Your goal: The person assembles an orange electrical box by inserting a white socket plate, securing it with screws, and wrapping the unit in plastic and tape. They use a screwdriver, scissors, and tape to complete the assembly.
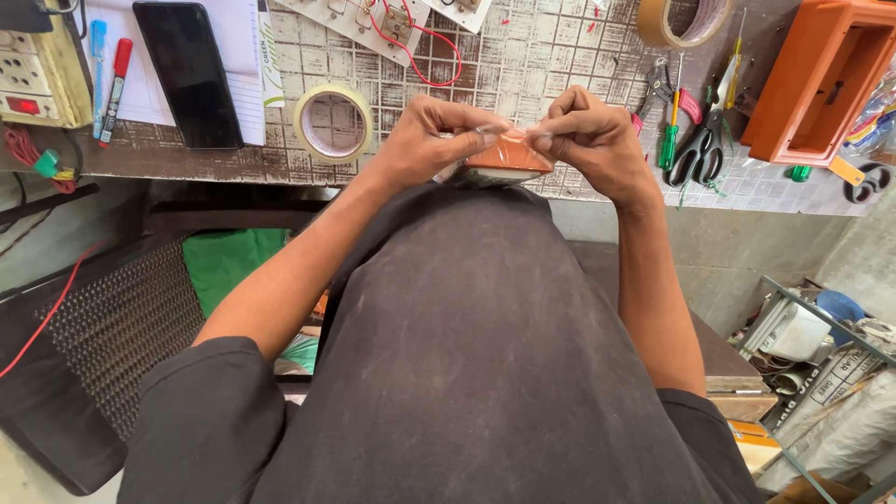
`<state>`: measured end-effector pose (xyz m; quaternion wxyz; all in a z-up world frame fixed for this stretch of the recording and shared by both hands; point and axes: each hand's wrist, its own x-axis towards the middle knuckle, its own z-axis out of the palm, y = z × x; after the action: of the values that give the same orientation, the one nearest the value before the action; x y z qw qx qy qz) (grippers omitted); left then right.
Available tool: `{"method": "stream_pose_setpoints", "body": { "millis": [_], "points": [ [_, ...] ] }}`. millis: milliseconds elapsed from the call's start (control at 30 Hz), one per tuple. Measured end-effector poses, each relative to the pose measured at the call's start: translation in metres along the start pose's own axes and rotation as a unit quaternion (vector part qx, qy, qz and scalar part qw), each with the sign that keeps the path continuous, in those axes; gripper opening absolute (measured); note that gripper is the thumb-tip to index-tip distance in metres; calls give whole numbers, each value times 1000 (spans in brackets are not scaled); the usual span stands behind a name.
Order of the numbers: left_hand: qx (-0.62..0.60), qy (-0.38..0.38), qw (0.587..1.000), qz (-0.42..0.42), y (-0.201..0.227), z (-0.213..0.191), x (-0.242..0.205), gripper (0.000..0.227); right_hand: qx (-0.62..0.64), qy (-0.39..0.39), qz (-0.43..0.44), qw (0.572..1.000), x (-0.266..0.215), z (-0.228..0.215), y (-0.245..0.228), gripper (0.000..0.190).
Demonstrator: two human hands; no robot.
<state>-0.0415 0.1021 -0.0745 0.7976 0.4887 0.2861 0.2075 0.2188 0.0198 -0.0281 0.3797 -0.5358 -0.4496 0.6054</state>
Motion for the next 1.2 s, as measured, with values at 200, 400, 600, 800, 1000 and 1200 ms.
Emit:
{"method": "stream_pose_setpoints", "body": {
  "millis": [200,400,600,800,1000,1200],
  "points": [
    [27,-35,999,12,13,-1,-3,19,-86,-18,6,996,-8,5,-19,20],
    [130,-109,981,91,19,-16,-14,17,-223,-50,-59,972,-23,9,-34,31],
    [195,-99,960,176,24,-12,-35,36,-273,-25,-110,955,-36,21,-32,40],
    [257,-47,943,205,14,-5,-24,31,-289,67,-148,944,-40,25,-9,31],
    [211,-60,940,260,22,-3,-4,58,-281,64,-150,946,-35,19,-9,25],
    [218,-49,943,245,6,6,4,31,-253,73,-136,955,-32,20,-8,22]
  ]
}}
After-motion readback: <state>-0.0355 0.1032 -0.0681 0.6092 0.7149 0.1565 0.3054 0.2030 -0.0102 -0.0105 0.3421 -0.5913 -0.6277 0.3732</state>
